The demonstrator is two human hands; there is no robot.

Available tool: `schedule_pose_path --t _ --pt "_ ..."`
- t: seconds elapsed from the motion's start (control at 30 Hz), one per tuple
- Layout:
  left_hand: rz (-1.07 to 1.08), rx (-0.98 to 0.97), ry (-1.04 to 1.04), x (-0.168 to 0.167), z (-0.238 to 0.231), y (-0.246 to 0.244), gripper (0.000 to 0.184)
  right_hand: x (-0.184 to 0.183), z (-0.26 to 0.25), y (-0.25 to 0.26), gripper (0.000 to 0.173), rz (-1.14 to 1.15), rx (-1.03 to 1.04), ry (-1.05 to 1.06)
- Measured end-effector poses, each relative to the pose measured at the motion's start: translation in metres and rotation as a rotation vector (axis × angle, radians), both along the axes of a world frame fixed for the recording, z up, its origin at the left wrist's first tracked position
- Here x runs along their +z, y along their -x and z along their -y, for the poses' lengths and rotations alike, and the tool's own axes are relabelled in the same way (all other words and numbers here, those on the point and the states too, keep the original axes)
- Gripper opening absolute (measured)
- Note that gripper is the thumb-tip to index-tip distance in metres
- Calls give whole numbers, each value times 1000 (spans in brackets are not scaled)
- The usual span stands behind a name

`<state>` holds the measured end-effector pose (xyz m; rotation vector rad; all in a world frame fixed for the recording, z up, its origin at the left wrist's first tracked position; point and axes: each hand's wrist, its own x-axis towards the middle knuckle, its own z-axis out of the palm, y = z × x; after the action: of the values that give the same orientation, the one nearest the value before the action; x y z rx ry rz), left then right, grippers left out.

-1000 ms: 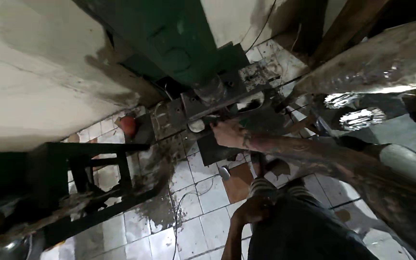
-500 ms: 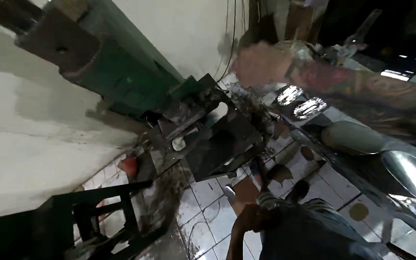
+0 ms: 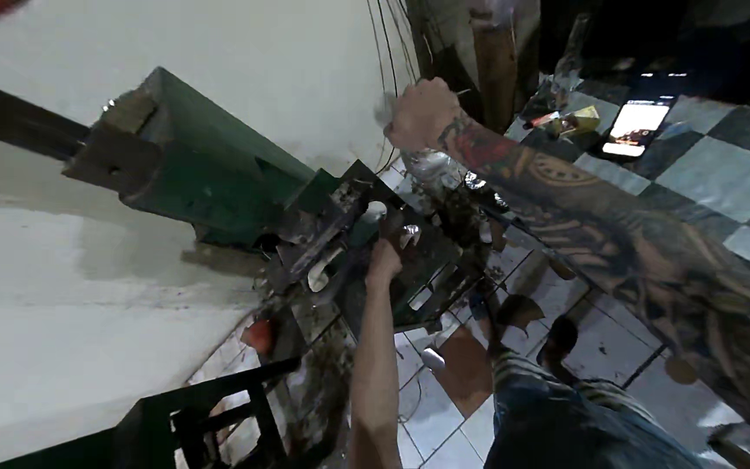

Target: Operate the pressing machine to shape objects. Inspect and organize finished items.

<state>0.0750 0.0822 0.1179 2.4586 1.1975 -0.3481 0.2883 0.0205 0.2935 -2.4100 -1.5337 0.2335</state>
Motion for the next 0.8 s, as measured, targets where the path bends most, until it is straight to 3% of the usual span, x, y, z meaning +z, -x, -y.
schedule_pose_path --t 0.03,0.13,0.23,0.33,0.4,0.47,0.57,0.7,0.8 --pt "14 28 -9 5 24 1 69 -2 6 2 52 -2 3 -11" --pt "220 52 -54 -6 67 -2 44 -26 63 16 50 85 20 -114" --pt "561 -78 -121 -18 74 -40 34 -94 181 42 43 174 -71 -215" --pt "458 -286 -87 -10 84 -125 34 -145 281 73 56 -145 -419 245" --pt "310 -465 -23 -18 91 -177 37 -208 322 65 64 -392 -664 503" --pt "202 -595 27 -30 95 -214 38 -281 369 57 73 -550 -793 578" --pt "98 -663 15 -48 96 -247 38 -361 427 59 69 -655 -893 588" --pt "-53 -657 -70 -74 98 -274 40 -397 449 49 68 -820 -952 631" --pt "33 -664 -119 -84 97 -255 46 -392 443 59 66 -851 -943 666"
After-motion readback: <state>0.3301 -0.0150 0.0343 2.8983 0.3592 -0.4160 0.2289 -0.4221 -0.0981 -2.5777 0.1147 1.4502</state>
